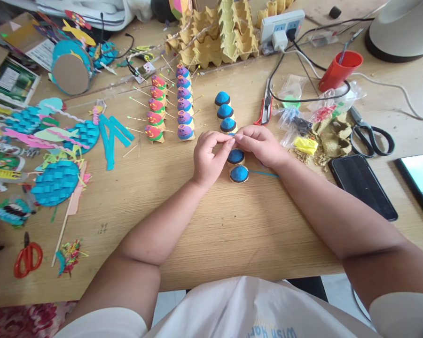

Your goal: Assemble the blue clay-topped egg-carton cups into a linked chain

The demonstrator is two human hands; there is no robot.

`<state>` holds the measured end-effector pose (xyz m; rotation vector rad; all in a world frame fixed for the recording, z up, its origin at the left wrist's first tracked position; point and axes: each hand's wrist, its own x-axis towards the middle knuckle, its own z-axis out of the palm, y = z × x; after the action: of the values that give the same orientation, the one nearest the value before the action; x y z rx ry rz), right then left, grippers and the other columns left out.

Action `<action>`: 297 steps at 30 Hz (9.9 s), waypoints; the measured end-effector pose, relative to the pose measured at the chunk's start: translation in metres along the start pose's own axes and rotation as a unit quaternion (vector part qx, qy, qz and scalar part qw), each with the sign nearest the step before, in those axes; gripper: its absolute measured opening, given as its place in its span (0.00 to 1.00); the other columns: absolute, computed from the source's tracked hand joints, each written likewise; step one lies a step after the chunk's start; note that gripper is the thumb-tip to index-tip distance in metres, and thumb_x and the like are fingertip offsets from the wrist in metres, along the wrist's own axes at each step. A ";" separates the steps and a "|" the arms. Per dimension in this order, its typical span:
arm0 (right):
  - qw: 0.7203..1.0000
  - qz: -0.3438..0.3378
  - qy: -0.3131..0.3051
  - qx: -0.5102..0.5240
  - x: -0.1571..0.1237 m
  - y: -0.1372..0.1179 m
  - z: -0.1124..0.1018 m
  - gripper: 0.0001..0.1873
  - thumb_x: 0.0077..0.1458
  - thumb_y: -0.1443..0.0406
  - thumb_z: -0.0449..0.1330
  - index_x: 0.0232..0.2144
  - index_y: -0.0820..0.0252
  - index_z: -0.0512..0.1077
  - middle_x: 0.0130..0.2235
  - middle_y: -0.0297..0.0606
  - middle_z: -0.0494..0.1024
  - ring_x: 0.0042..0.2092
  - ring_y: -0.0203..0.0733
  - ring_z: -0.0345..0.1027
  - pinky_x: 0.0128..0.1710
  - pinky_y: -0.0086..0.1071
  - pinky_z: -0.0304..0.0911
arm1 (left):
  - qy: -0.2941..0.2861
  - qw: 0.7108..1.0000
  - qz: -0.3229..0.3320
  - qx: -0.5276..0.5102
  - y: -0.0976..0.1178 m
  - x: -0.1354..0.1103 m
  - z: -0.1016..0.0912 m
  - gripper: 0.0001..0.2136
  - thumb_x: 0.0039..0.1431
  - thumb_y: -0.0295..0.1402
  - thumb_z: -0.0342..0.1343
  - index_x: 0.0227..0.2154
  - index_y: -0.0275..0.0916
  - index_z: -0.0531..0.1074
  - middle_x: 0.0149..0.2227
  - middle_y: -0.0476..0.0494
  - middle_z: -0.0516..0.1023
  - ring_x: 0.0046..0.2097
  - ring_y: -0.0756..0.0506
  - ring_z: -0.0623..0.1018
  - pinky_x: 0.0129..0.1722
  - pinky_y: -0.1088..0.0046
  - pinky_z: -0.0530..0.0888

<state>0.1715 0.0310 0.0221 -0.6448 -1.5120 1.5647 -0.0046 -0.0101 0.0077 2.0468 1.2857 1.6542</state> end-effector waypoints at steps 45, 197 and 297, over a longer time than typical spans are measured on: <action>0.999 -0.012 0.000 -0.038 0.000 0.003 -0.002 0.31 0.58 0.39 0.67 0.26 0.62 0.78 0.21 0.29 0.65 0.26 0.31 0.54 0.26 0.28 0.52 | -0.016 0.997 -0.069 -0.008 0.004 -0.002 -0.002 0.18 0.74 0.50 0.52 0.42 0.45 0.81 0.41 0.44 0.86 0.44 0.46 0.83 0.50 0.65 0.78; 0.992 0.064 0.057 -0.090 -0.002 0.002 -0.004 0.36 0.52 0.33 0.66 0.21 0.59 0.70 0.20 0.25 0.54 0.25 0.31 0.44 0.25 0.31 0.43 | -0.001 0.999 -0.036 -0.023 -0.001 0.001 0.007 0.02 0.65 0.33 0.67 0.37 0.43 0.80 0.38 0.49 0.86 0.44 0.46 0.83 0.51 0.64 0.77; 0.998 0.050 0.046 -0.010 -0.004 -0.008 0.000 0.26 0.53 0.43 0.72 0.29 0.59 0.77 0.29 0.33 0.74 0.30 0.35 0.58 0.33 0.31 0.55 | -0.022 0.998 -0.052 -0.018 0.001 0.002 -0.002 0.07 0.67 0.39 0.66 0.45 0.45 0.83 0.39 0.48 0.87 0.45 0.46 0.83 0.53 0.62 0.78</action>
<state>0.1754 0.0268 0.0295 -0.8030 -1.4491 1.5738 -0.0060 -0.0099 0.0101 1.9508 1.3133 1.5669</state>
